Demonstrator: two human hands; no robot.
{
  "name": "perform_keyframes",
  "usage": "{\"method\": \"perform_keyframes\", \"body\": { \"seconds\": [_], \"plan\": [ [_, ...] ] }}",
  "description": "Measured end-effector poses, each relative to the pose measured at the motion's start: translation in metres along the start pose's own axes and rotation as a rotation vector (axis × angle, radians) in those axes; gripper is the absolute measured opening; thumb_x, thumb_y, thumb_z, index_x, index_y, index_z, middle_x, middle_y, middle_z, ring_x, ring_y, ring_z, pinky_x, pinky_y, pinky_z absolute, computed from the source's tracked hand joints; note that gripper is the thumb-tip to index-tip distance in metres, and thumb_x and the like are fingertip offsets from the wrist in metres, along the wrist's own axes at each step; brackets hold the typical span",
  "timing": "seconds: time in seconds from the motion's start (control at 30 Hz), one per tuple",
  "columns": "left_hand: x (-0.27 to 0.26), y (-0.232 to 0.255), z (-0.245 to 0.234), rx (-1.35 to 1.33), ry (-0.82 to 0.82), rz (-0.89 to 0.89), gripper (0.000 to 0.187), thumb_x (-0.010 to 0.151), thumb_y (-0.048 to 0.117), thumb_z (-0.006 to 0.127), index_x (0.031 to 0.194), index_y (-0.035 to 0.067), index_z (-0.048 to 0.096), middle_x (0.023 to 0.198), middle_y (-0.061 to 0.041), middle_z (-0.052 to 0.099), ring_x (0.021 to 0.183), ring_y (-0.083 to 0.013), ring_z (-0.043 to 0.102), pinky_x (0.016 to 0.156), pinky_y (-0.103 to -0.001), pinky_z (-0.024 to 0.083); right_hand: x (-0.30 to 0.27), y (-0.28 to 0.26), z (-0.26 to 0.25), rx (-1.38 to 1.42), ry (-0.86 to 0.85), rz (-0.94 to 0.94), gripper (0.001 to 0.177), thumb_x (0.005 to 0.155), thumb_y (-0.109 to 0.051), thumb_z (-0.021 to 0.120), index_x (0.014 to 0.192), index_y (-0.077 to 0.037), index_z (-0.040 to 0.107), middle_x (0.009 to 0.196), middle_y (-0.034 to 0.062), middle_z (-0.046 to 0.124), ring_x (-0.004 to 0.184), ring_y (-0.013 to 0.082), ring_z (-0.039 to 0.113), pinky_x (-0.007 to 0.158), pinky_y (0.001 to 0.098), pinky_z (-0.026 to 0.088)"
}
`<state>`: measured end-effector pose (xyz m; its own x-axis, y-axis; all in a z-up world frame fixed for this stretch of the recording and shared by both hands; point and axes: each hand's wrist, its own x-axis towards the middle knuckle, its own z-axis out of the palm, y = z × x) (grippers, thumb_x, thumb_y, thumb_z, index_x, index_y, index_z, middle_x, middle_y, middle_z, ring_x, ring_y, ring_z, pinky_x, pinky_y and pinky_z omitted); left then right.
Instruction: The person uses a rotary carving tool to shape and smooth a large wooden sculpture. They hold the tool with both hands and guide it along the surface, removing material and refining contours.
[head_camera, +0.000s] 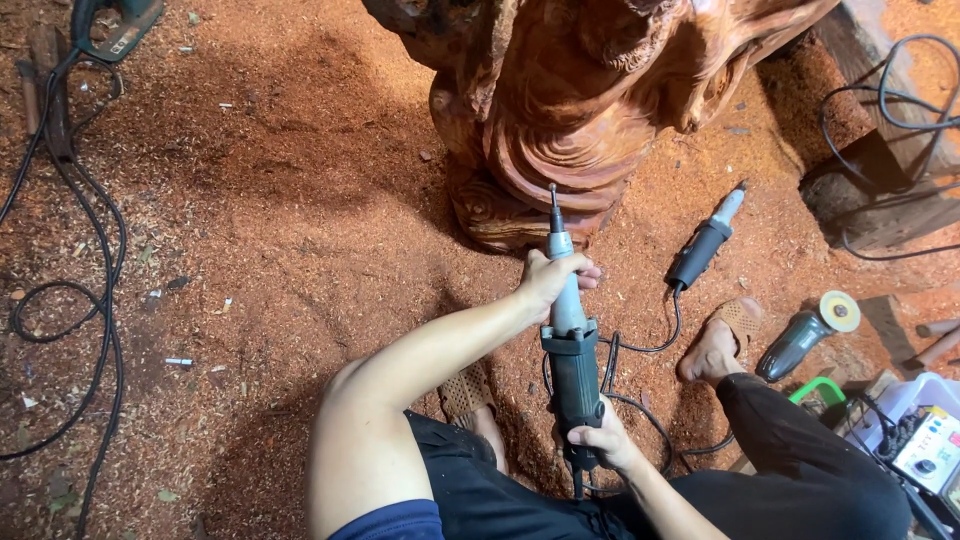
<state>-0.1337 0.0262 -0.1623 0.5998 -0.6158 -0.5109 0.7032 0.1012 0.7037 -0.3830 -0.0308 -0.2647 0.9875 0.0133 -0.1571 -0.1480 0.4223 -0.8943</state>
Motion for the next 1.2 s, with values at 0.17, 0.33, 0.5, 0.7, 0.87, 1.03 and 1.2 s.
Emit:
{"method": "perform_keyframes", "body": {
  "seconds": [0.17,0.33,0.5,0.7,0.87,1.03,1.2],
  "plan": [
    [0.007,0.011,-0.006,-0.004,-0.091,0.050,0.028,0.074,0.012,0.075,0.092,-0.009,0.075,0.087,-0.020,0.078,0.070,-0.0198,0.073,0.063,-0.029,0.062,-0.002,0.011,-0.033,-0.305,0.152,-0.041,0.058,0.062,-0.019,0.086,0.112,0.001,0.064,0.098,0.0114,0.073,0.084,0.0213,0.067,0.077,0.0348,0.054],
    [0.029,0.048,-0.008,0.104,-0.410,0.124,0.055,0.074,0.026,0.078,0.123,0.002,0.071,0.115,-0.016,0.076,0.082,-0.0119,0.066,0.087,-0.032,0.060,0.022,-0.059,0.018,-0.031,-0.029,-0.049,0.059,0.074,-0.017,0.088,0.114,0.007,0.052,0.097,0.0300,0.076,0.085,0.0378,0.078,0.080,0.0516,0.065],
    [-0.002,0.125,0.023,0.134,-0.325,0.498,0.050,0.071,0.028,0.080,0.114,0.006,0.068,0.109,-0.015,0.072,0.111,-0.0261,0.070,0.100,-0.047,0.056,0.068,-0.107,0.034,-0.217,0.053,-0.209,0.118,0.068,-0.026,0.094,0.156,-0.015,0.016,0.118,0.0202,0.056,0.091,0.0281,0.068,0.070,0.0424,0.067],
    [0.026,0.166,0.028,0.065,-0.185,0.676,0.047,0.072,0.032,0.085,0.104,0.000,0.072,0.072,-0.013,0.070,0.096,-0.0233,0.068,0.102,-0.044,0.050,0.108,-0.133,0.017,-0.396,0.171,-0.344,0.135,0.064,-0.014,0.092,0.168,-0.022,0.007,0.156,0.0189,0.038,0.121,0.0249,0.053,0.091,0.0434,0.055],
    [0.040,0.190,0.025,0.014,-0.123,0.533,0.030,0.063,0.022,0.088,0.082,0.004,0.072,0.070,-0.014,0.070,0.079,-0.0235,0.073,0.089,-0.050,0.060,0.117,-0.170,0.044,-0.486,0.158,-0.361,0.126,0.068,-0.018,0.085,0.166,-0.015,0.007,0.164,0.0175,0.031,0.139,0.0244,0.038,0.112,0.0431,0.033],
    [0.038,0.201,0.027,0.025,-0.052,0.437,0.039,0.061,0.017,0.080,0.091,-0.005,0.070,0.098,-0.024,0.074,0.093,-0.0361,0.077,0.082,-0.039,0.065,0.122,-0.182,0.051,-0.618,0.110,-0.363,0.122,0.071,-0.033,0.078,0.164,-0.009,0.002,0.169,0.0201,0.021,0.154,0.0276,0.025,0.125,0.0417,0.015],
    [0.041,0.202,0.026,-0.007,-0.100,0.493,0.025,0.064,0.012,0.079,0.081,-0.003,0.069,0.089,-0.019,0.071,0.099,-0.0361,0.076,0.094,-0.046,0.065,0.123,-0.185,0.050,-0.600,0.098,-0.334,0.123,0.071,-0.033,0.078,0.164,-0.009,0.001,0.168,0.0184,0.025,0.150,0.0246,0.031,0.123,0.0384,0.019]
  ]
}}
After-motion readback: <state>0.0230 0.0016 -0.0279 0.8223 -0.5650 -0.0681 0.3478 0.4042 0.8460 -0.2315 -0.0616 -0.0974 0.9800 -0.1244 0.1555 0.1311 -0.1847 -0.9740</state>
